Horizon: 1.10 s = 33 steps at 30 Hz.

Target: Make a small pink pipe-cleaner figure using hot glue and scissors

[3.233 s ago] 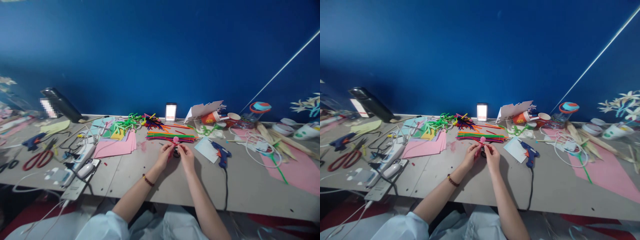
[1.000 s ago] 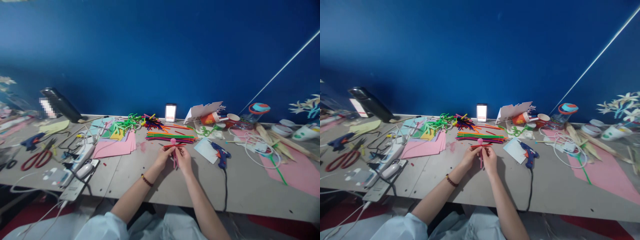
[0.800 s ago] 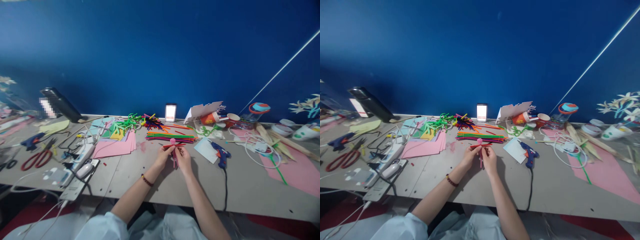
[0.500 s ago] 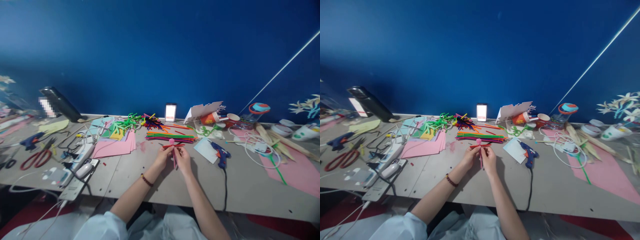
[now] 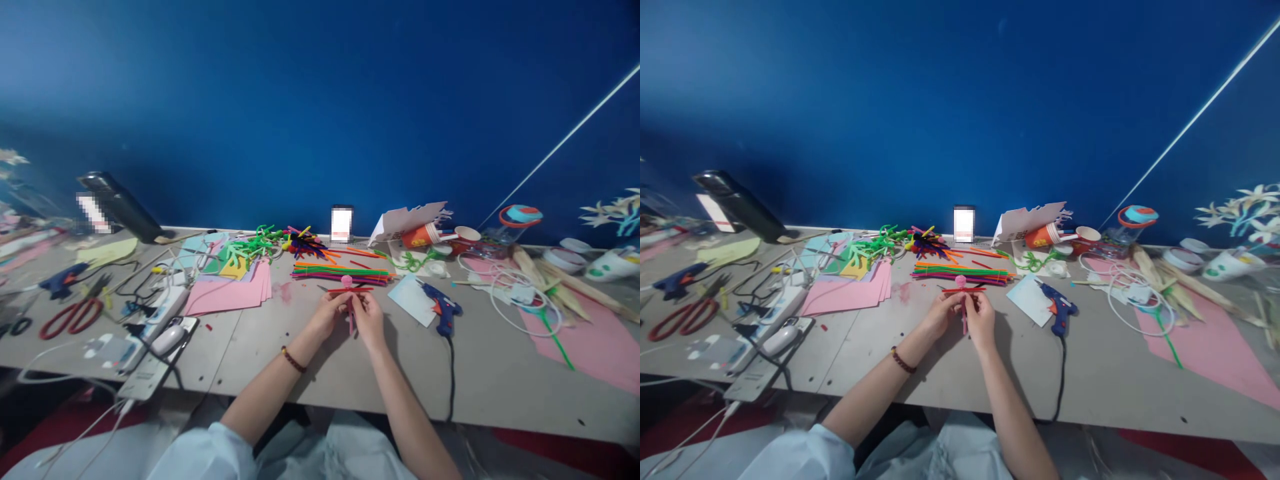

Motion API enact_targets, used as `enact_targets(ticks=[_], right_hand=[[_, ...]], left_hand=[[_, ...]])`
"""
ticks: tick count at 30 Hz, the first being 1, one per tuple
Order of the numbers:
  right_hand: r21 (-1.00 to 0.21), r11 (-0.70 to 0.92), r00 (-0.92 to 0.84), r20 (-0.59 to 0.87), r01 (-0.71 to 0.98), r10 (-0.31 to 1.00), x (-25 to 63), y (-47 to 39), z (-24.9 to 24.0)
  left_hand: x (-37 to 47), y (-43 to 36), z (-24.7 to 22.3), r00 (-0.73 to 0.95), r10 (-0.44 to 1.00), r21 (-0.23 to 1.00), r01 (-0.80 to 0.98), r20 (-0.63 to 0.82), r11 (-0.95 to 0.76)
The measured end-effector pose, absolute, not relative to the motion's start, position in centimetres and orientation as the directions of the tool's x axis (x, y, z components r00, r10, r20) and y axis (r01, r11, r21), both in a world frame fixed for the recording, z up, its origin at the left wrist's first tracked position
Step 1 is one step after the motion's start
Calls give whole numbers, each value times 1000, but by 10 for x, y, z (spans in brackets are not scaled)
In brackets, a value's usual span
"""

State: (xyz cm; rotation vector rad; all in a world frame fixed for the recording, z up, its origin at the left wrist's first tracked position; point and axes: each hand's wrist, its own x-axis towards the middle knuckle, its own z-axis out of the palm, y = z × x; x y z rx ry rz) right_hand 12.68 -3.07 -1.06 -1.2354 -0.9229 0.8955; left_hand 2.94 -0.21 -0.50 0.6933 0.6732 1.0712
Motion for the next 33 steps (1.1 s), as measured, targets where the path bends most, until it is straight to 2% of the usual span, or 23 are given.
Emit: enact_targets(ticks=[7,16,29,33], right_hand=[[-992,109,344,82,-60,935,127,-30,-16],[-993,111,351,90,-41,932,126,-30,-14],[-988,127,409,153,89,900,122,-32,-17],[-993,108,437,114,38,892,122,-30,-20]], left_hand=[[30,-1,-8,237,957,805,-527,-169,273],[30,-1,-9,259,950,767,-569,-175,296],[40,-5,-15,243,943,659,-675,-225,332],[40,-6,-14,282,930,659,-656,-237,367]])
